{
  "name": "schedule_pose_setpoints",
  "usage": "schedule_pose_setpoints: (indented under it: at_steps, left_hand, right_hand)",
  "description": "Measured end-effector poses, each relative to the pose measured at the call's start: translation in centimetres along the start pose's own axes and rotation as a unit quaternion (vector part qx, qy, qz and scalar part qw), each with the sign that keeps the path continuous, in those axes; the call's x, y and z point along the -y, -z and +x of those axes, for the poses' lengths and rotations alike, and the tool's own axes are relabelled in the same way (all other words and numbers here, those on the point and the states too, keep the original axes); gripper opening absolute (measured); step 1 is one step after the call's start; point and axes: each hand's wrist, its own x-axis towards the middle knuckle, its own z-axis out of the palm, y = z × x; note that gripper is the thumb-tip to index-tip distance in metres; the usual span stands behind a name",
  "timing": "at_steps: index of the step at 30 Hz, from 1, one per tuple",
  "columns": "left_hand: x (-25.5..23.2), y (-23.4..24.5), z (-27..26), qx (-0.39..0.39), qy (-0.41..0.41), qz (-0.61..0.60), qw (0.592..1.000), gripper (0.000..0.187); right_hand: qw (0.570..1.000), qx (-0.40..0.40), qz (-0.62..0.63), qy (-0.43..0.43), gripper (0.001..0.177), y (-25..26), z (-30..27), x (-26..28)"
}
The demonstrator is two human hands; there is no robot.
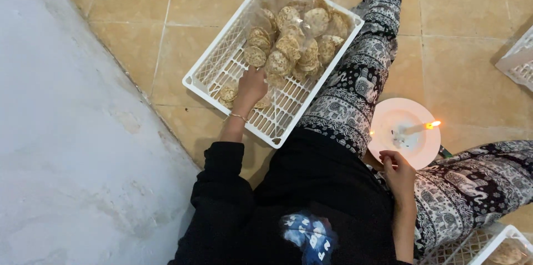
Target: Sealing plastic bags containing food items using a candle flame and sorting them into crates
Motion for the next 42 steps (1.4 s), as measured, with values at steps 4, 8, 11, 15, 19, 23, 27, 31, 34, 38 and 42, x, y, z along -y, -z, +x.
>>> schedule_pose_setpoints:
  at_steps: [4, 8, 11, 15, 19, 23, 27, 31, 34, 38, 42]
  left_hand:
    - [-2.8, 0.7, 0.9, -0.004, 0.0, -0.106, 0.994, 0.035]
    - [-7.3, 3.8, 0.6, -0.085, -0.011, -0.199, 0.976, 0.055]
    - [-7.8, 2.9, 2.5, -0.14, -0.027, -0.224, 0.964, 0.066]
    - [-7.3, 2.2, 4.8, -0.14, -0.013, -0.311, 0.94, 0.057]
    - [-6.3, 0.6, 6.5, -0.156, 0.012, -0.307, 0.939, 0.039]
    - [-5.6, -0.5, 6.7, -0.227, 0.004, -0.267, 0.937, 0.008]
    - [-6.6, -0.3, 5.2, -0.31, -0.055, -0.354, 0.881, 0.012]
    - [-8.8, 2.2, 1.5, -0.356, -0.066, -0.374, 0.854, 0.014]
    - [-11.7, 5.0, -1.8, -0.35, -0.102, -0.464, 0.807, 0.015]
    - [-13.6, 4.2, -2.3, -0.364, -0.173, -0.449, 0.798, 0.016]
    - [-17.2, 3.6, -3.5, -0.34, -0.245, -0.508, 0.753, 0.01]
  right_hand:
    - [1.0, 0.01, 0.0, -0.008, 0.021, 0.1, 0.1, 0.0]
    - [1.0, 0.018, 0.012, -0.008, 0.02, 0.0, 0.1, -0.1]
    - [1.0, 0.026, 0.002, -0.009, 0.02, 0.2, 0.1, -0.1]
    - [0.999, 0.033, -0.012, -0.031, 0.021, 0.5, -0.3, 1.1]
    - [0.999, 0.033, -0.014, -0.029, 0.02, 0.5, -0.2, 0.6]
    - [0.999, 0.04, -0.02, -0.027, 0.022, 0.1, 0.2, -0.2]
    - [0.998, 0.044, -0.008, -0.042, 0.022, 0.3, -0.3, 0.9]
    - [0.998, 0.044, -0.009, -0.033, 0.021, 0.3, -0.2, 1.1]
    - [0.998, 0.04, 0.011, -0.042, 0.021, 0.1, -0.5, 1.3]
    - [0.999, 0.024, 0.0, -0.022, 0.02, -0.2, -0.4, 0.7]
    - [0.999, -0.02, 0.021, 0.015, 0.02, -0.2, -0.4, 1.8]
